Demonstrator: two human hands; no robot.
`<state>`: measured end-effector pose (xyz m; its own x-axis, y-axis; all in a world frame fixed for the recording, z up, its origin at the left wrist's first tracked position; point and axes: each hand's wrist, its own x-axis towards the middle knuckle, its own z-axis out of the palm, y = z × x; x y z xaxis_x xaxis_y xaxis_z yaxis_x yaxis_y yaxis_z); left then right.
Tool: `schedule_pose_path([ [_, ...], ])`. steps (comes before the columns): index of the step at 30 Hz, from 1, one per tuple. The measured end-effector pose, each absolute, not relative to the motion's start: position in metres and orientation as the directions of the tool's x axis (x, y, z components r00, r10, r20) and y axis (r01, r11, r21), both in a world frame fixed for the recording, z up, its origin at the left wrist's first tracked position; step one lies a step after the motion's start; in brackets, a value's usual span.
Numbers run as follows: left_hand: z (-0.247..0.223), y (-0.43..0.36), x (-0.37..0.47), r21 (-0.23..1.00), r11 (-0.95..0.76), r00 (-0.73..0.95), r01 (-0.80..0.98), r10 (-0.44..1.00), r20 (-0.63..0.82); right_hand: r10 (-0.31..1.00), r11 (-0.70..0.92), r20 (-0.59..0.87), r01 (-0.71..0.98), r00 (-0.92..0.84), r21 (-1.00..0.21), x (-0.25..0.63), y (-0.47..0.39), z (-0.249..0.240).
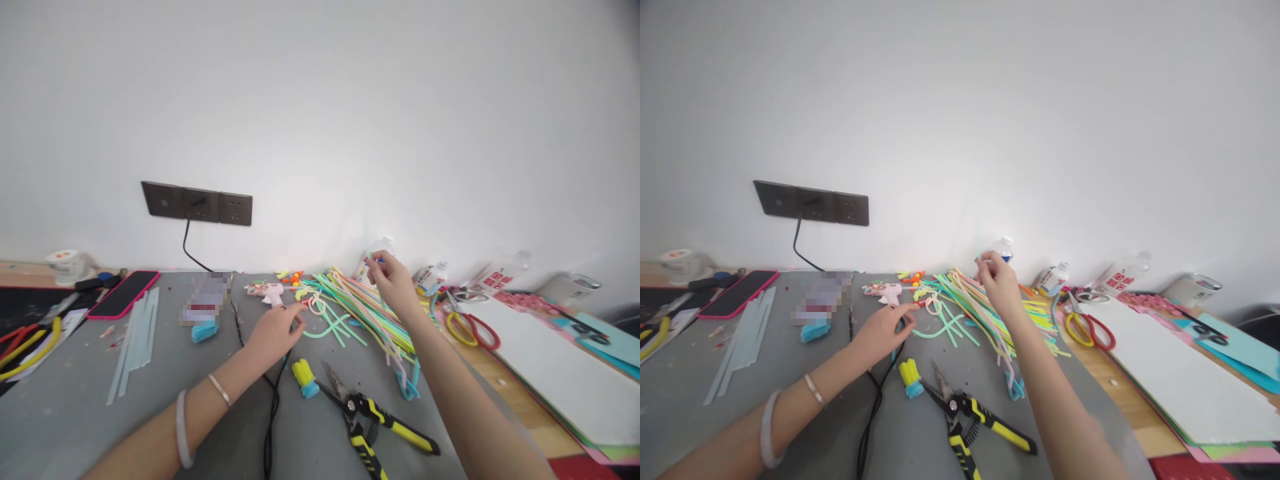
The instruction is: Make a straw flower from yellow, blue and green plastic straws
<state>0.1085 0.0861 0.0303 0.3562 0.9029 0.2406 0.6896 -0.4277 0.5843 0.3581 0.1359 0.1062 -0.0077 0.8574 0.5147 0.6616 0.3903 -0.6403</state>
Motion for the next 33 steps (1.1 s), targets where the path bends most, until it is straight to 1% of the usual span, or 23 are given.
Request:
schedule_pose_path([
  [1, 0.035, 0.085, 0.103, 0.592, -0.438, 0.343, 0.676, 0.899, 0.274, 0.862, 0.396, 0.504, 0.699, -0.059, -0.595, 0.355, 0.129, 0.111],
  [2, 0.040, 0.083, 0.096, 0.611, -0.463, 0.288, 0.642, 0.884, 0.368, 0.866, 0.407, 0.485, 0.734, -0.120, -0.544, 0.353, 0.122, 0.115],
  [3, 0.045, 0.080, 0.088, 0.623, -0.481, 0.201, 0.617, 0.862, 0.465, 0.871, 0.429, 0.451, 0.752, -0.197, -0.500, 0.351, 0.115, 0.120],
  [5, 0.056, 0.075, 0.071, 0.626, -0.491, 0.034, 0.606, 0.802, 0.596, 0.859, 0.501, 0.359, 0.741, -0.365, -0.448, 0.346, 0.102, 0.127],
  [6, 0.061, 0.073, 0.063, 0.629, -0.500, 0.008, 0.595, 0.786, 0.618, 0.841, 0.540, 0.315, 0.719, -0.440, -0.437, 0.343, 0.096, 0.129],
  [8, 0.068, 0.067, 0.053, 0.638, -0.534, 0.094, 0.555, 0.803, 0.589, 0.796, 0.603, 0.255, 0.675, -0.549, -0.426, 0.335, 0.088, 0.132],
  [10, 0.071, 0.060, 0.047, 0.637, -0.542, 0.134, 0.549, 0.809, 0.573, 0.764, 0.639, 0.238, 0.652, -0.599, -0.409, 0.327, 0.083, 0.134],
  [12, 0.071, 0.053, 0.047, 0.637, -0.552, 0.170, 0.539, 0.811, 0.559, 0.757, 0.645, 0.237, 0.642, -0.608, -0.414, 0.319, 0.080, 0.136],
  [14, 0.068, 0.045, 0.049, 0.713, -0.526, 0.238, 0.463, 0.849, 0.472, 0.764, 0.637, 0.258, 0.631, -0.591, -0.442, 0.312, 0.078, 0.138],
  [15, 0.066, 0.041, 0.050, 0.786, -0.477, 0.283, 0.392, 0.876, 0.390, 0.771, 0.630, 0.272, 0.629, -0.576, -0.455, 0.309, 0.078, 0.139],
  [16, 0.063, 0.038, 0.051, 0.863, -0.398, 0.319, 0.313, 0.899, 0.299, 0.782, 0.619, 0.291, 0.632, -0.551, -0.466, 0.307, 0.077, 0.139],
  [17, 0.061, 0.036, 0.053, 0.914, -0.324, 0.359, 0.244, 0.906, 0.225, 0.795, 0.604, 0.313, 0.637, -0.519, -0.479, 0.304, 0.076, 0.139],
  [19, 0.055, 0.034, 0.057, 0.973, -0.189, 0.377, 0.132, 0.918, 0.127, 0.829, 0.558, 0.330, 0.631, -0.451, -0.539, 0.296, 0.075, 0.135],
  [20, 0.053, 0.034, 0.059, 0.990, -0.121, 0.366, 0.068, 0.927, 0.088, 0.850, 0.522, 0.306, 0.609, -0.428, -0.598, 0.292, 0.074, 0.132],
  [22, 0.049, 0.036, 0.063, 0.992, 0.042, 0.321, -0.123, 0.947, 0.000, 0.885, 0.418, 0.203, 0.520, -0.420, -0.745, 0.282, 0.073, 0.123],
  [24, 0.046, 0.038, 0.067, 0.939, 0.192, 0.323, -0.284, 0.942, -0.095, 0.893, 0.297, 0.097, 0.413, -0.440, -0.861, 0.270, 0.073, 0.112],
  [25, 0.046, 0.038, 0.069, 0.913, 0.253, 0.349, -0.320, 0.927, -0.135, 0.893, 0.250, 0.070, 0.361, -0.446, -0.898, 0.264, 0.074, 0.107],
  [27, 0.045, 0.037, 0.072, 0.878, 0.350, 0.422, -0.326, 0.885, -0.196, 0.895, 0.201, 0.068, 0.263, -0.440, -0.944, 0.254, 0.075, 0.095],
  [29, 0.044, 0.035, 0.075, 0.868, 0.385, 0.460, -0.313, 0.861, -0.216, 0.902, 0.156, 0.064, 0.185, -0.427, -0.970, 0.245, 0.078, 0.085],
  [33, 0.038, 0.034, 0.077, 0.906, 0.306, 0.390, -0.293, 0.903, -0.179, 0.888, 0.017, -0.035, 0.108, -0.458, -0.994, 0.235, 0.079, 0.072],
])
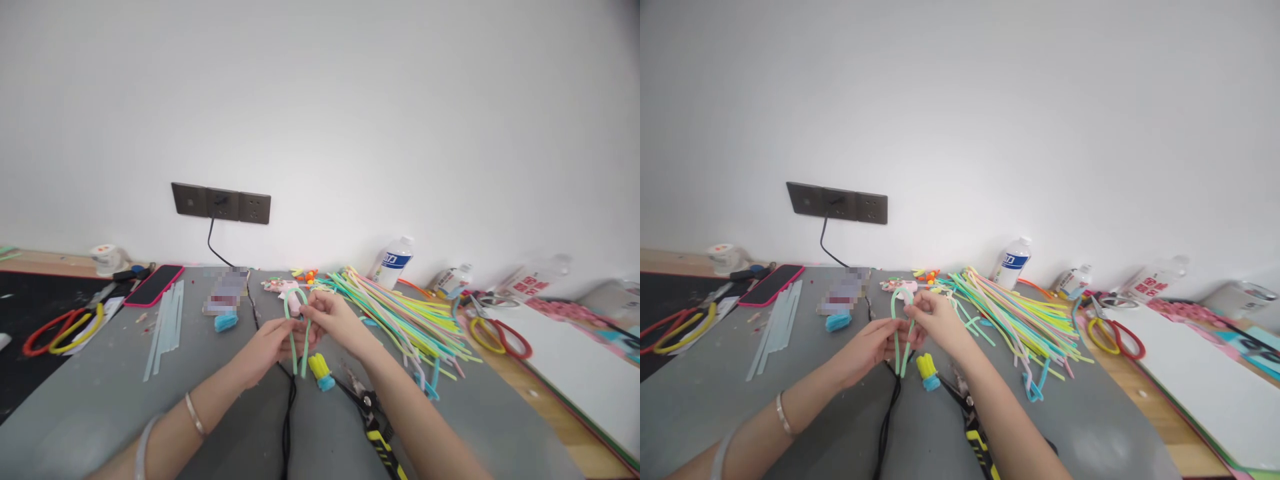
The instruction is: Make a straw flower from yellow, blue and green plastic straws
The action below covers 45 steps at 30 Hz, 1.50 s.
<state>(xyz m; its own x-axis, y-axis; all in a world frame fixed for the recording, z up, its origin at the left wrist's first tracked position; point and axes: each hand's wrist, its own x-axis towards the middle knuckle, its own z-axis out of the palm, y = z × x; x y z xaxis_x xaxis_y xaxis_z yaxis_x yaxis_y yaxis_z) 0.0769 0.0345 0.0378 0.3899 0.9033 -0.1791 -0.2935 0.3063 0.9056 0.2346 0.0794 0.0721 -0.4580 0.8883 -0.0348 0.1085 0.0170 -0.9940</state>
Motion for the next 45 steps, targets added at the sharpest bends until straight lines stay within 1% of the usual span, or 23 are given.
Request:
schedule_pose_path([
  [2, 0.033, 0.035, 0.077, 0.912, 0.325, 0.389, -0.250, 0.896, -0.213, 0.875, -0.015, -0.068, 0.112, -0.479, -0.994, 0.231, 0.079, 0.069],
  [5, 0.028, 0.035, 0.076, 0.917, 0.348, 0.399, -0.197, 0.883, -0.249, 0.866, -0.014, -0.084, 0.143, -0.494, -0.990, 0.227, 0.078, 0.065],
  [9, 0.029, 0.033, 0.074, 0.931, 0.329, 0.399, -0.161, 0.884, -0.243, 0.880, 0.056, -0.028, 0.164, -0.474, -0.985, 0.226, 0.079, 0.063],
  [15, 0.043, 0.032, 0.064, 0.929, 0.365, 0.521, -0.057, 0.805, -0.284, 0.879, 0.114, 0.018, 0.173, -0.476, -0.978, 0.227, 0.076, 0.059],
  [20, 0.044, 0.034, 0.057, 0.949, 0.316, 0.606, 0.009, 0.753, -0.256, 0.887, 0.123, 0.030, 0.173, -0.461, -0.977, 0.227, 0.073, 0.054],
  [28, 0.038, 0.037, 0.057, 0.961, 0.273, 0.573, 0.049, 0.780, -0.251, 0.897, 0.075, -0.010, 0.174, -0.441, -0.982, 0.224, 0.071, 0.056],
  [30, 0.040, 0.037, 0.056, 0.960, 0.267, 0.564, 0.085, 0.781, -0.267, 0.885, 0.041, -0.032, 0.146, -0.464, -0.988, 0.226, 0.070, 0.057],
  [33, 0.044, 0.035, 0.053, 0.954, 0.250, 0.578, 0.166, 0.759, -0.300, 0.821, -0.027, -0.071, 0.086, -0.567, -0.996, 0.229, 0.068, 0.059],
  [36, 0.049, 0.033, 0.049, 0.939, 0.241, 0.638, 0.244, 0.690, -0.342, 0.737, -0.068, -0.113, 0.094, -0.666, -0.993, 0.231, 0.066, 0.061],
  [38, 0.050, 0.032, 0.046, 0.927, 0.272, 0.668, 0.256, 0.644, -0.374, 0.719, -0.081, -0.118, 0.087, -0.685, -0.993, 0.231, 0.066, 0.062],
  [41, 0.051, 0.032, 0.043, 0.915, 0.344, 0.669, 0.213, 0.631, -0.393, 0.772, -0.091, -0.084, 0.021, -0.630, -0.996, 0.230, 0.070, 0.060],
  [45, 0.055, 0.032, 0.041, 0.914, 0.353, 0.644, 0.198, 0.657, -0.393, 0.867, -0.020, -0.010, -0.016, -0.499, -1.000, 0.230, 0.073, 0.058],
])
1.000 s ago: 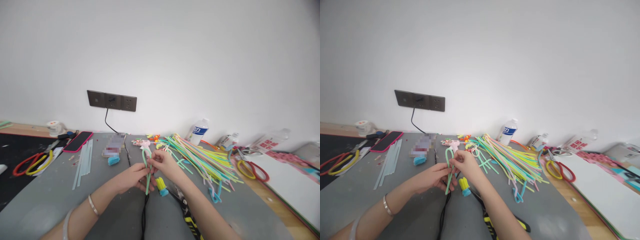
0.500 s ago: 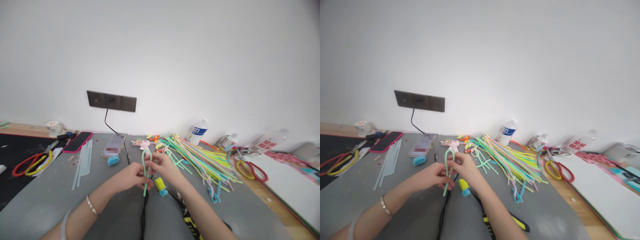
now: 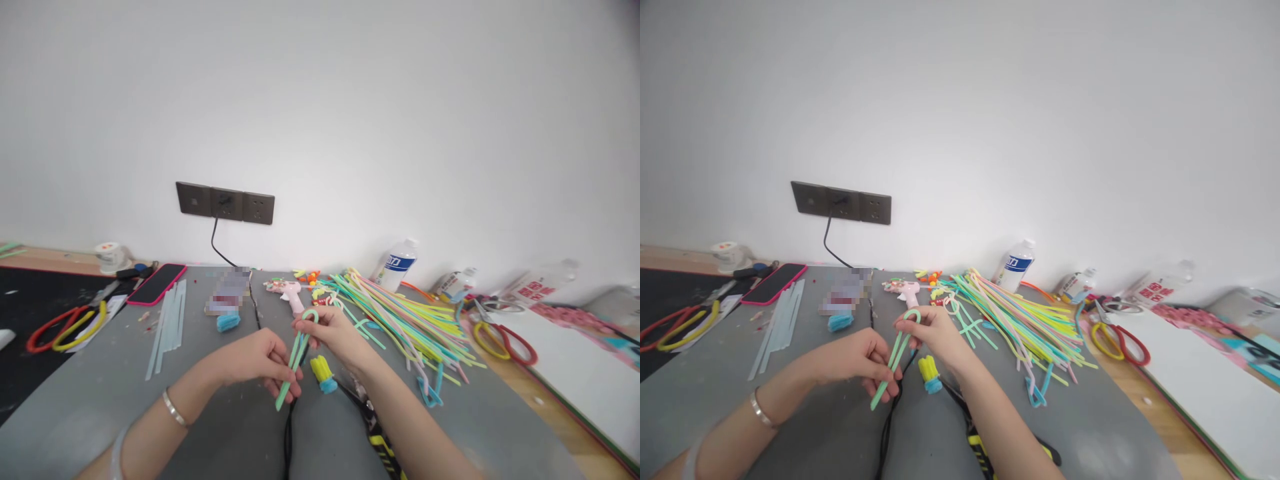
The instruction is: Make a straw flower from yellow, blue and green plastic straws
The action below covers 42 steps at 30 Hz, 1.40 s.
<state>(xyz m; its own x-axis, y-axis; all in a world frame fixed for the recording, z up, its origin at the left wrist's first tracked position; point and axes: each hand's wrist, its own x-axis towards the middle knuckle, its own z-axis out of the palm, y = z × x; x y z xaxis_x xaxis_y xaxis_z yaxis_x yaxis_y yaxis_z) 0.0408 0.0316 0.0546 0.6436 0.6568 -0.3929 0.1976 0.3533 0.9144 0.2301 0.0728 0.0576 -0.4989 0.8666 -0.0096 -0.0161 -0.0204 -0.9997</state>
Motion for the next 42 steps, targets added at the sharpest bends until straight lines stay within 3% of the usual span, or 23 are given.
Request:
schedule_pose_path([
  [7, 0.056, 0.028, 0.041, 0.919, 0.304, 0.619, 0.253, 0.679, -0.395, 0.906, 0.059, 0.053, 0.000, -0.420, -0.998, 0.226, 0.068, 0.066],
  [17, 0.052, 0.025, 0.031, 0.925, 0.223, 0.544, 0.306, 0.757, -0.362, 0.888, 0.015, 0.048, -0.077, -0.457, -0.997, 0.225, 0.066, 0.065],
  [30, 0.050, 0.019, 0.023, 0.916, 0.260, 0.479, 0.305, 0.789, -0.384, 0.921, 0.173, 0.180, -0.051, -0.345, -0.984, 0.213, 0.063, 0.076],
  [42, 0.050, 0.022, 0.033, 0.920, 0.237, 0.488, 0.313, 0.790, -0.370, 0.948, 0.140, 0.149, -0.052, -0.281, -0.989, 0.223, 0.065, 0.079],
])
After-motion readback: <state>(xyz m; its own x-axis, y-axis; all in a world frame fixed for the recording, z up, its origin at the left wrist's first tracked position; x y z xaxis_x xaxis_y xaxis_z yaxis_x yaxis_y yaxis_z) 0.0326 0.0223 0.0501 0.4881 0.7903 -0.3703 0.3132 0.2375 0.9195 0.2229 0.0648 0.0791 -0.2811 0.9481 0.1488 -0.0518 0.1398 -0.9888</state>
